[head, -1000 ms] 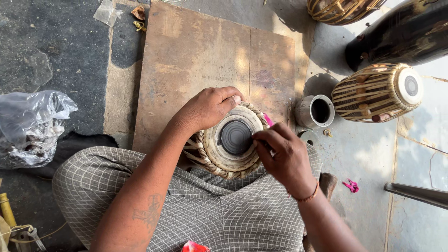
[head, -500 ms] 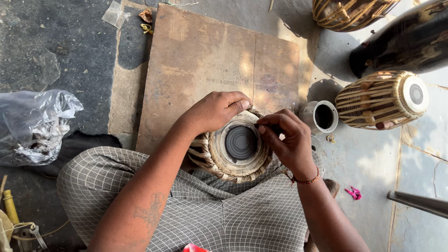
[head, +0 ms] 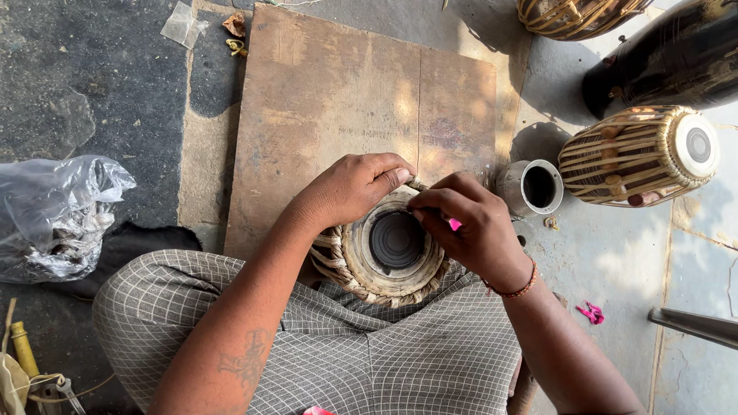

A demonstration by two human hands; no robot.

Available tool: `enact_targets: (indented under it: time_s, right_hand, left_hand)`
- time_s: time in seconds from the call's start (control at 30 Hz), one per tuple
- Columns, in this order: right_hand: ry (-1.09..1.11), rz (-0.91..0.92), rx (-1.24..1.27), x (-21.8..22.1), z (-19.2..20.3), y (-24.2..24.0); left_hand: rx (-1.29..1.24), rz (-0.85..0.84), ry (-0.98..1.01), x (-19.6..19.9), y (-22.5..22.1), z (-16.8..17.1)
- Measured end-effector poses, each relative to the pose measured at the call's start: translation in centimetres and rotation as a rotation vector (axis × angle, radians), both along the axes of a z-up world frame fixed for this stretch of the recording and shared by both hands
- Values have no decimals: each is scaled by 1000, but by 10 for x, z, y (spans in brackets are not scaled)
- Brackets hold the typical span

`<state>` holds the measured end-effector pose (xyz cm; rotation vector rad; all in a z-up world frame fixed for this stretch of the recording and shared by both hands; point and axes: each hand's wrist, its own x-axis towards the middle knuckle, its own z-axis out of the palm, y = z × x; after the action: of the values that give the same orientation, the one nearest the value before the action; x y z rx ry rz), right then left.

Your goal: The person applies a black paste and a pink cloth to the center and rim of a drum, smoothing the material by hand.

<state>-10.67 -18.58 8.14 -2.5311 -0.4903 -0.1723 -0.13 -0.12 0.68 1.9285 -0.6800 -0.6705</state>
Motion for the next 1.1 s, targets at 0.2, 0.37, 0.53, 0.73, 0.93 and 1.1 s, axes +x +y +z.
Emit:
enact_targets:
  time_s: [0.2,0.37,0.53,0.73,0.93,1.1]
  right_hand:
    - [-60,57,-137,-5,4,-1]
    - [57,-136,-44,-40,1,1]
    - [111,-201,159,-35,-9,-11]
    - [55,-110,165,-14,-11,-12]
    - [20,6,39,2,-4,-6]
    - [-68,167,-113,12,1,-4]
  left_hand:
    - [5,9,23,1,0,-2]
    - [-9,25,1,2,-1,2]
    - [187,121,33,-4,2,9]
    - [-56,95,-151,0,-2,-8]
    - [4,4,28,4,-2,-5]
    - [0,17,26,2,-2,-2]
